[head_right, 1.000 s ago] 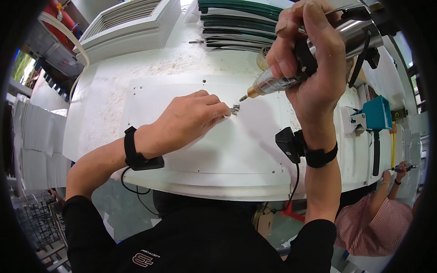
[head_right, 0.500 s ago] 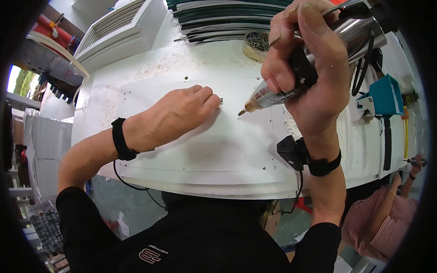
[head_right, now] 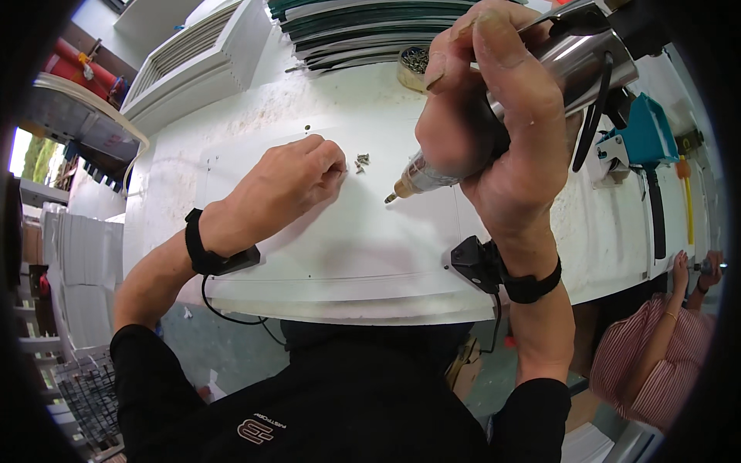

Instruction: The person uses a power drill to fasten screws into a white rectangular frame on a workbench. After securing the frame, they pick up a rectangular mirror and place it into the frame. The person then moves the assembled unit to a nearby rack and stacks it with other similar units.

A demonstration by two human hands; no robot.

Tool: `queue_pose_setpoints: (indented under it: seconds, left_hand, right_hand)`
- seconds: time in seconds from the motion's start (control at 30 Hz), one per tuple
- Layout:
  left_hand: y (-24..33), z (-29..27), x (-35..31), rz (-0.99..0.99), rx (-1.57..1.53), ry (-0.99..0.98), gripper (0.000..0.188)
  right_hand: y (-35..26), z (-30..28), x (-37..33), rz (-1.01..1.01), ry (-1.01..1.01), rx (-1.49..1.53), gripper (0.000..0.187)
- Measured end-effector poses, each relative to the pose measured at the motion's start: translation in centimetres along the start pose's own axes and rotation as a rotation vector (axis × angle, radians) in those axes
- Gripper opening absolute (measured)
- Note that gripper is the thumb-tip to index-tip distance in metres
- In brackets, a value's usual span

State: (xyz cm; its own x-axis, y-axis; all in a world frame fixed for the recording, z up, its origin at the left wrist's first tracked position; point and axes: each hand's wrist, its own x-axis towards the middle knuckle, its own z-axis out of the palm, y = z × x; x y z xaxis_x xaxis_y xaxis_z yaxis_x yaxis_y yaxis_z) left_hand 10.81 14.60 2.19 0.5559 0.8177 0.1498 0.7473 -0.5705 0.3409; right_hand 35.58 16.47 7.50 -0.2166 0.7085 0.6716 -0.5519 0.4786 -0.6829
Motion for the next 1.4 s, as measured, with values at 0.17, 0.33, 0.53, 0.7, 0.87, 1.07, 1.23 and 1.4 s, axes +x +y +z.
queue_pose_setpoints:
  seconds: [0.17, 0.33, 0.53, 0.7, 0.87, 1.07, 1.23, 1.4]
  left_hand:
    - [2.1, -1.1, -5.1, -0.213, -0.539, 0.063, 0.007]
    - [3.7, 0.3, -10.2, -0.545, -1.318, 0.059, 0.016]
    - [4.3, 1.7, -12.1, -0.489, -1.612, 0.138, 0.017]
    - [4.2, 1.9, -12.6, -0.480, -1.613, 0.143, 0.016]
    - [4.0, 2.1, -12.7, -0.450, -1.622, 0.159, 0.016]
    - [3.6, 2.5, -12.8, -0.418, -1.675, 0.164, 0.016]
    - [3.8, 2.6, -13.1, -0.453, -1.754, 0.149, 0.016]
    - [4.3, 2.2, -13.0, -0.474, -1.713, 0.196, 0.013]
  right_hand:
    - [-1.0, 2.0, -1.1, -0.005, -0.025, 0.110, 0.028]
    - [-1.2, 5.0, -1.8, 0.023, -0.021, 0.266, 0.026]
    - [-0.9, 6.4, -1.4, 0.064, -0.095, 0.305, 0.025]
    - [-0.3, 7.1, -1.2, 0.072, -0.104, 0.312, 0.025]
    - [0.0, 7.2, -1.2, 0.074, -0.110, 0.324, 0.025]
    - [0.0, 7.5, -1.2, 0.087, -0.070, 0.332, 0.024]
    - [0.3, 7.7, -1.1, 0.063, -0.062, 0.344, 0.023]
    - [0.1, 7.8, -1.0, 0.081, -0.103, 0.347, 0.024]
